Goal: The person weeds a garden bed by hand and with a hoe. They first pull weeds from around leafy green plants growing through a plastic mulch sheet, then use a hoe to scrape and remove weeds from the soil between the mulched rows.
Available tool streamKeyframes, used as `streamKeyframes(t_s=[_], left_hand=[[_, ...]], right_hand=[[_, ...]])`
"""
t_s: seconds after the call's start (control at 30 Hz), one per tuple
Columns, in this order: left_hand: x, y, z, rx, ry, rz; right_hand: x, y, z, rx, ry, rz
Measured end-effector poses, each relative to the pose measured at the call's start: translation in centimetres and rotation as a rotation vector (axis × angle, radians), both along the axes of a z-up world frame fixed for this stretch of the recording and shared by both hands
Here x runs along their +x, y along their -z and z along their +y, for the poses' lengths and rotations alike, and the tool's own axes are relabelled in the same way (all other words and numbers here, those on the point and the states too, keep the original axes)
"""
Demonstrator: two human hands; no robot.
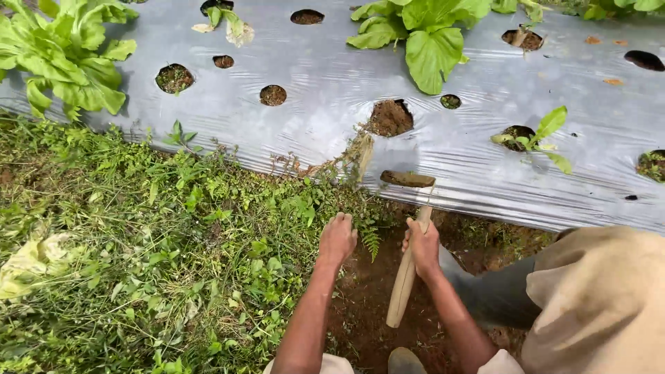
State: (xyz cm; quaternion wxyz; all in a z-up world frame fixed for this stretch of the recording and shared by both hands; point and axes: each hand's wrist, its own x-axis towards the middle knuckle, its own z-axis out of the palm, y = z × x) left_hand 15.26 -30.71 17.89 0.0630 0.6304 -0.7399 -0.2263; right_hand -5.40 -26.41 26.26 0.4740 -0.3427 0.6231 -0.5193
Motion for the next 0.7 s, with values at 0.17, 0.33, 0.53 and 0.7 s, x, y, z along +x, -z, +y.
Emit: streamKeyframes(t_s=[0.17,0.33,0.53,0.7], left_hand=[[-1.0,-2.3,0.1,-0.006,-0.123,0.188],[-1.1,-9.4,3.4,0.143,-0.201,0.405],[-0.7,-12.0,8.2,0.438,-0.438,0.552],[-3.9,-10.9,7.1,0.5,-0.373,0.506]], right_hand=[[2.0,7.3,0.3,0.184,-0.043,-0.028],[1.3,6.9,-0.9,0.172,-0.016,0.024],[2.3,6.9,-2.5,0.199,-0.028,0.016],[2.0,10.4,0.1,0.275,-0.076,0.01]])
